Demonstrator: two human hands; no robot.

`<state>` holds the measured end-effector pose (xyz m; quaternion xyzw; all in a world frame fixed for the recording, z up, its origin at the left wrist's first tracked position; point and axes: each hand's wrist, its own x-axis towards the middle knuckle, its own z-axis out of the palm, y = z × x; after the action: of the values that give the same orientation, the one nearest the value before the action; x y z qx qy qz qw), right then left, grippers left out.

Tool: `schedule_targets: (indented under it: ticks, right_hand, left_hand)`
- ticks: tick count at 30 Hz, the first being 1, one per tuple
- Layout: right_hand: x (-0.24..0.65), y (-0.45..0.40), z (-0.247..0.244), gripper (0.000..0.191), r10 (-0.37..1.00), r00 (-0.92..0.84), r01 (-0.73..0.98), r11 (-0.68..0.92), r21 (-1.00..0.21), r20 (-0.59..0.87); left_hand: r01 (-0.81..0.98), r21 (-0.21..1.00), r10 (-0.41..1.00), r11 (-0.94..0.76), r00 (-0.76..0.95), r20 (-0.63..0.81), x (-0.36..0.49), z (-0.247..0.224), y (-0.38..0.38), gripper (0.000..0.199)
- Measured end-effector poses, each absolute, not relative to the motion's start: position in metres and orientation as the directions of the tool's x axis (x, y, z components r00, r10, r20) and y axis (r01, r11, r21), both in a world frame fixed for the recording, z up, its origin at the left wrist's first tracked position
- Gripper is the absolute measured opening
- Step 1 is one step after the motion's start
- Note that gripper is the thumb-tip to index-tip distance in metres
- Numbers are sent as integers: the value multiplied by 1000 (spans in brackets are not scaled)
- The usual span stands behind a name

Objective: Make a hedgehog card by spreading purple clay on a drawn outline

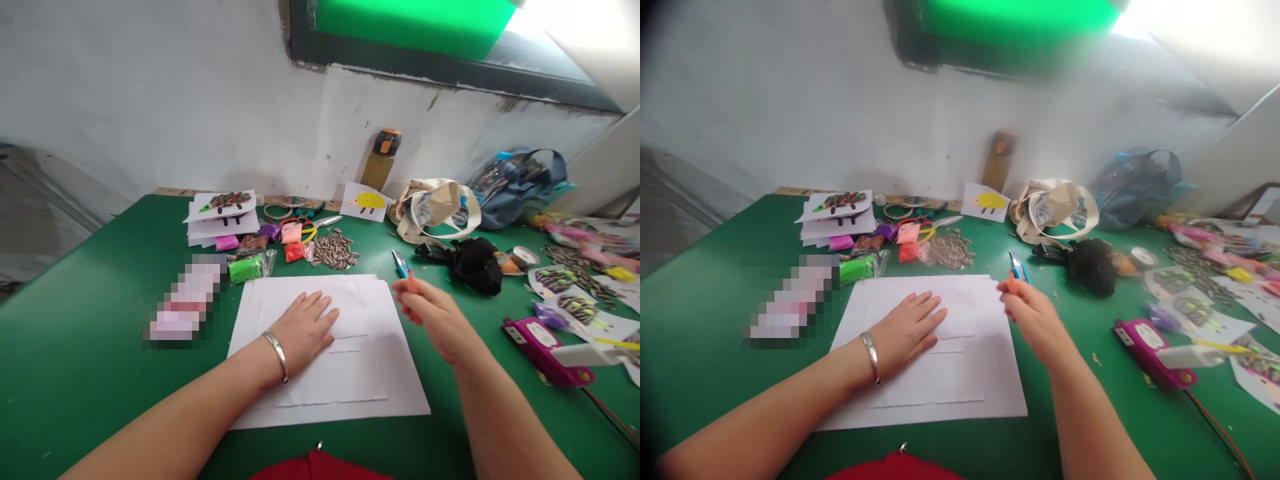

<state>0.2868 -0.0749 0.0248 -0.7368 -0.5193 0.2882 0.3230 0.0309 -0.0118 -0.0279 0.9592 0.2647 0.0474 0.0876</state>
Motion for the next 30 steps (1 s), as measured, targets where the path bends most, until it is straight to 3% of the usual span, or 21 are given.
schedule_targets:
  ticks: [2,4,7,11,15,22,24,27,30]
  right_hand:
    - [260,-68,31,24,981,106,367,-189,-911,-161]
    - [237,-58,31,23,984,-31,245,-162,-956,-175]
    - [216,-41,19,27,977,-40,99,-203,-974,-208]
    - [214,-28,-8,32,941,93,-70,-318,-945,-324]
    - [224,-29,-14,43,919,109,-95,-370,-924,-379]
    - [220,-38,3,67,960,45,-113,-271,-956,-277]
    - [217,-40,3,60,968,18,-122,-246,-962,-250]
    - [215,-39,-6,33,972,-97,-170,-227,-959,-213]
    - [216,-34,-20,31,974,-138,-314,-213,-925,-178]
  left_hand:
    - [492,190,508,-850,860,44,31,-27,-11,42]
    - [484,193,501,-853,864,50,31,-25,-11,41]
    - [480,221,501,-849,864,45,31,-21,-10,40]
    - [489,242,508,-838,861,17,31,-19,-9,43]
    - [490,258,510,-833,860,13,30,-21,-9,39]
    - [488,265,507,-832,862,3,28,-19,-9,42]
    - [475,284,501,-833,866,20,29,-20,-8,45]
    - [473,311,506,-824,862,30,29,-20,-8,46]
    - [469,339,508,-815,861,29,30,-17,-7,44]
